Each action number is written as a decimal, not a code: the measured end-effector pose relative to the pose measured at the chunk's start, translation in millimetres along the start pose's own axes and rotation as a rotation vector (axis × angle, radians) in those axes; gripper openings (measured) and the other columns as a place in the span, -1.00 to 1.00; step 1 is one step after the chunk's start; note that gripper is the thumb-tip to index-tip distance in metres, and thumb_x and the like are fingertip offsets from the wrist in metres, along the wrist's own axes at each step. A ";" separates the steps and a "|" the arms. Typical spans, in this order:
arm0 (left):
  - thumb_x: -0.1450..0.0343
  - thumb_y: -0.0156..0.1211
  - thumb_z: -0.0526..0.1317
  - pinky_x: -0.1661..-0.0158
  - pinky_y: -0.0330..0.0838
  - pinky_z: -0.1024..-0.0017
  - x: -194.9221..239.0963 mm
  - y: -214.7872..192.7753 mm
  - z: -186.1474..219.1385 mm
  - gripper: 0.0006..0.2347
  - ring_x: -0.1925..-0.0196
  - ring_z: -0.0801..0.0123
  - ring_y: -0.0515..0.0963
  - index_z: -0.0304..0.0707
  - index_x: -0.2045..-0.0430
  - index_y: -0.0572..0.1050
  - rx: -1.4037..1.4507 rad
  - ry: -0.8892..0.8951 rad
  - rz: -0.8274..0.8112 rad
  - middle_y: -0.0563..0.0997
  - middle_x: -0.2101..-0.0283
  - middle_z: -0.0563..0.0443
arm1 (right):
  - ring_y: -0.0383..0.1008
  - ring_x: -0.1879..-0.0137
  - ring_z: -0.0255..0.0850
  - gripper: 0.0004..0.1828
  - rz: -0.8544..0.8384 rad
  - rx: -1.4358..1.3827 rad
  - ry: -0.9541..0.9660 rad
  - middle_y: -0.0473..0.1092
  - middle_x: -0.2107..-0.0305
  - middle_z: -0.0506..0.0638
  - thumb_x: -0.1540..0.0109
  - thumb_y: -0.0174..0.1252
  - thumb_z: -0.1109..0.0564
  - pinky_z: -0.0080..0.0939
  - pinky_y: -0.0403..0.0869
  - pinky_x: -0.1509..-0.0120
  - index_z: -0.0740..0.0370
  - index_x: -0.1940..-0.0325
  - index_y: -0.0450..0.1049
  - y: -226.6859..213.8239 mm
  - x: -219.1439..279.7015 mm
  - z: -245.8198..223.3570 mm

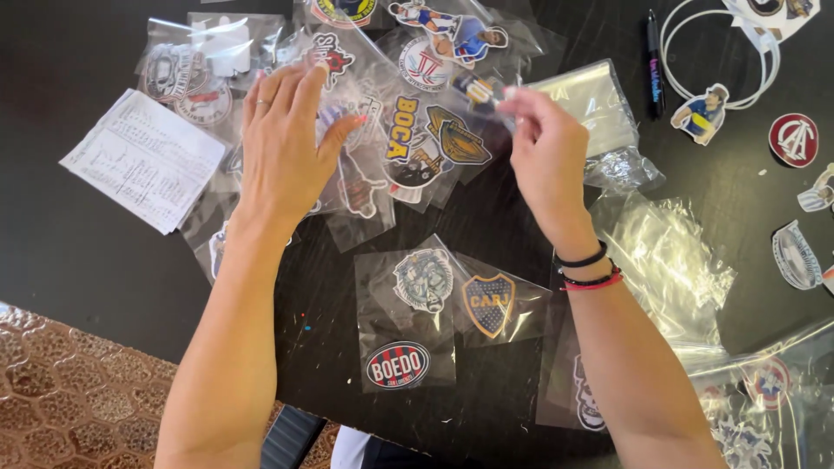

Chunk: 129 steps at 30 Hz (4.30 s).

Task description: The person sorts and places individual stickers into small plastic bags by hand, then gathers the bagged stickers into a larger plastic bag.

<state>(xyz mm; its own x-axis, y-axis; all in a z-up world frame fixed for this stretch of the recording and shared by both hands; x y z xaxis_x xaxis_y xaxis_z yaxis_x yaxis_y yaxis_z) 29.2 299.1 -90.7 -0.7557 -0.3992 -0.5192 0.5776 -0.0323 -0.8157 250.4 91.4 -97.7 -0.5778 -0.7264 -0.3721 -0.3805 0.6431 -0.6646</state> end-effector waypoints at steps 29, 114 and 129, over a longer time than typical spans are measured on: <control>-0.56 0.06 0.04 -0.49 -0.28 -0.08 -10.0 8.2 38.4 -0.56 0.39 -0.02 0.73 -0.35 -0.18 0.33 0.166 -0.075 -0.484 0.71 0.23 -0.15 | 0.36 0.34 -0.39 -0.49 -0.351 -0.085 0.180 0.60 0.09 -0.05 -0.25 -0.15 0.37 -0.38 0.26 0.31 0.15 -0.23 0.44 -58.3 -9.0 -75.0; -0.65 0.35 -0.54 -0.24 -0.13 -0.39 10.5 19.3 -21.9 -0.67 -0.46 -0.48 0.15 -0.74 -0.23 0.33 0.073 -0.206 0.108 0.56 -0.30 -0.74 | 0.52 0.25 -0.21 -0.71 -0.523 0.178 0.074 0.53 0.34 -0.10 -0.24 0.27 0.30 -0.06 0.39 0.11 0.11 0.00 0.42 12.3 -36.1 -3.1; -0.37 0.51 -0.12 -0.30 0.27 0.15 -1.6 14.2 49.1 -0.53 -0.27 0.08 0.44 -0.23 -0.14 0.49 0.541 -0.134 -0.106 0.48 -0.14 -0.15 | 0.62 0.10 -0.26 -0.57 -0.186 -0.176 -0.106 0.62 0.18 -0.06 -0.26 0.31 -0.18 -0.26 0.48 0.01 0.19 0.00 0.58 -14.1 -28.1 -30.0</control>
<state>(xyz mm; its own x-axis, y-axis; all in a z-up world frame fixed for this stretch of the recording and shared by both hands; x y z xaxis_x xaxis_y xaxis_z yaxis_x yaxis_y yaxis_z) 53.8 254.3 -89.0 -0.7925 -0.4801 -0.3761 0.6036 -0.5293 -0.5962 250.3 110.0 -58.5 -0.4109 -0.8513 -0.3263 -0.5976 0.5217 -0.6088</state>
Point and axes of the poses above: each hand's wrist, its own x-axis away from the middle knuckle, its own y-axis out of the palm, z = x × y, the point moved 2 cm from there along -x, towards the middle knuckle
